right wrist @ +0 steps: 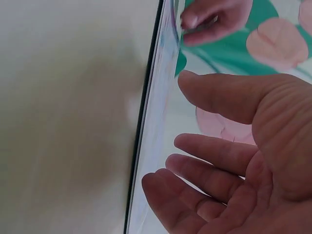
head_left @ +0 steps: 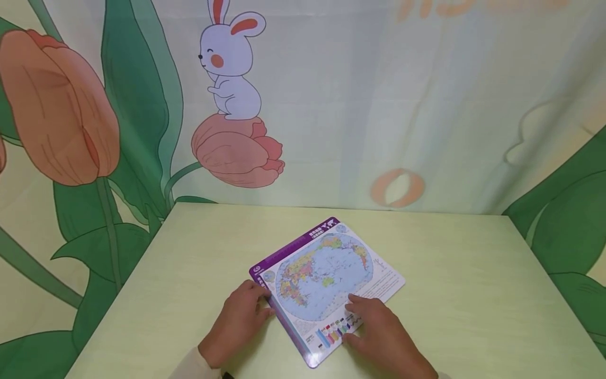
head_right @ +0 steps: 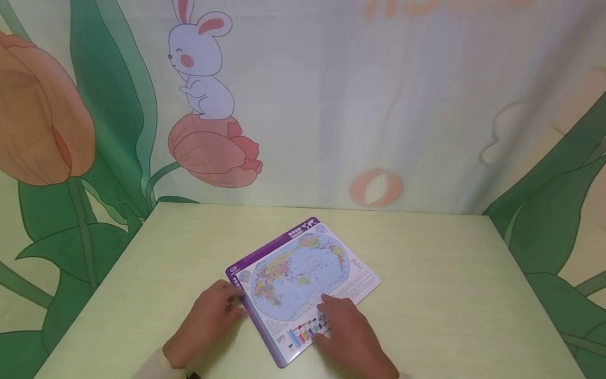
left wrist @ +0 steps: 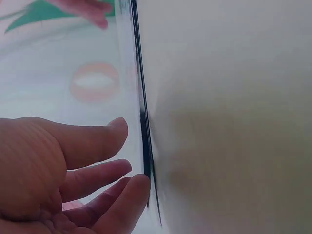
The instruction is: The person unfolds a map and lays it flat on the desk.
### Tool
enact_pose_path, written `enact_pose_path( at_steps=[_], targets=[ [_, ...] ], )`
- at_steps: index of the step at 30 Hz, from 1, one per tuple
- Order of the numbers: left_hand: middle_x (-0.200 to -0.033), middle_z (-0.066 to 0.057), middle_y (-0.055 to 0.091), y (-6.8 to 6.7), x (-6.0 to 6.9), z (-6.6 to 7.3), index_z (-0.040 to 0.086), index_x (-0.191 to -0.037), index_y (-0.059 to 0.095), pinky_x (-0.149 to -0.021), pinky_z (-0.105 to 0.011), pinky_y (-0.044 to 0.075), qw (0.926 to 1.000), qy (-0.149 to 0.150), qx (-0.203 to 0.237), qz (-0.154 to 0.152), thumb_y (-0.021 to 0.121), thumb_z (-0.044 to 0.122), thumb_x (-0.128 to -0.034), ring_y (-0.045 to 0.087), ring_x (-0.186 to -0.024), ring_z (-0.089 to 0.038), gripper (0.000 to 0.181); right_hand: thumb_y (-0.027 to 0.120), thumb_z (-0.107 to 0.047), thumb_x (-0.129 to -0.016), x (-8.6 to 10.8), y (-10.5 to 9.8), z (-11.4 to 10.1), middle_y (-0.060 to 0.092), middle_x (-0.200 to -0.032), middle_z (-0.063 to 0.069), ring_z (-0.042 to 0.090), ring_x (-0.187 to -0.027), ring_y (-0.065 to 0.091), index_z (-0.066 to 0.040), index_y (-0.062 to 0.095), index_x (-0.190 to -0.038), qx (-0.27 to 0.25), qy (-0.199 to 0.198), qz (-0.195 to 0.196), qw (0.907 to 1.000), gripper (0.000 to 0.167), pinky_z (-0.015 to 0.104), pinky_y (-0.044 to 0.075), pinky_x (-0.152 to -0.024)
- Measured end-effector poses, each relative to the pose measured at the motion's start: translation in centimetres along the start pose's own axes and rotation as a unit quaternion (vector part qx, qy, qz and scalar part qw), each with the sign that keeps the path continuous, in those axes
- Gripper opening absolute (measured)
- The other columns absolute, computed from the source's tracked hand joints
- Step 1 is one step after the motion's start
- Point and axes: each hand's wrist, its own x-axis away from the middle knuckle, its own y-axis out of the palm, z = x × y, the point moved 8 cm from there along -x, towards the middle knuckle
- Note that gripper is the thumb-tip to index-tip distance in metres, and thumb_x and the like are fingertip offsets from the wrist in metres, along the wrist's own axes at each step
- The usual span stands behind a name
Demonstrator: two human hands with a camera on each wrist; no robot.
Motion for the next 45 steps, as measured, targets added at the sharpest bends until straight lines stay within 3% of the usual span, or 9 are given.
enact_pose_path(
  at_steps=[5,13,22,32,45],
  targets=[
    [-0.109,-0.009,0.066,-1.0,-1.0,-1.4,0.0,-0.117,0.077,-0.076,-0.034,0.048,0.9998,-0.002,0.007,0.017,0.088,0.013,-0.0854,0.051,-0.083,-0.014,0.036,0.092,-0.025,-0.078,0.6,1.4,-2.0,0.066,-0.145,0.008,0.032,-0.13,0.062,-0.004,0.074,-0.125,0.001,-0.028,-0.031,0.9991,0.055,0.053,0.051,-0.107],
    [-0.118,-0.014,0.066,-1.2,-2.9,-3.7,-0.002,-0.126,0.073,-0.086,-0.039,0.052,0.9994,-0.013,0.03,0.014,0.086,0.011,-0.0876,0.056,-0.09,-0.019,0.042,0.091,-0.029,-0.078,1.1,3.6,-4.0,0.066,-0.146,0.008,0.035,-0.133,0.061,-0.007,0.077,-0.12,0.001,-0.057,-0.075,0.9956,0.05,0.05,0.052,-0.107],
    [-0.128,-0.011,0.067,-1.1,-5.7,-5.7,0.002,-0.132,0.07,-0.107,-0.046,0.055,0.9981,-0.036,0.047,-0.016,0.081,0.01,-0.0938,0.065,-0.118,-0.026,0.041,0.09,-0.031,-0.077,1.6,5.3,-5.6,0.067,-0.145,0.01,0.035,-0.131,0.061,-0.007,0.075,-0.125,0.012,-0.069,-0.099,0.9926,0.056,0.044,0.055,-0.105],
    [-0.13,-0.007,0.07,-0.8,-7.1,-6.2,0.007,-0.133,0.072,-0.112,-0.05,0.051,0.9963,0.001,0.067,-0.053,0.079,0.005,-0.0936,0.065,-0.125,-0.029,0.04,0.087,-0.03,-0.08,2.0,5.5,-6.0,0.067,-0.144,0.01,0.033,-0.128,0.063,-0.008,0.075,-0.123,0.04,-0.083,-0.071,0.9932,0.05,0.042,0.056,-0.104],
    [-0.123,-0.005,0.073,-0.7,-7.4,-6.0,0.007,-0.127,0.076,-0.109,-0.047,0.054,0.9955,0.02,0.061,-0.07,0.079,0.001,-0.0923,0.068,-0.117,-0.024,0.036,0.088,-0.029,-0.08,1.6,6.3,-6.0,0.068,-0.142,0.011,0.033,-0.131,0.064,-0.008,0.075,-0.117,0.052,-0.079,-0.086,0.9918,0.044,0.043,0.055,-0.106]
  ],
)
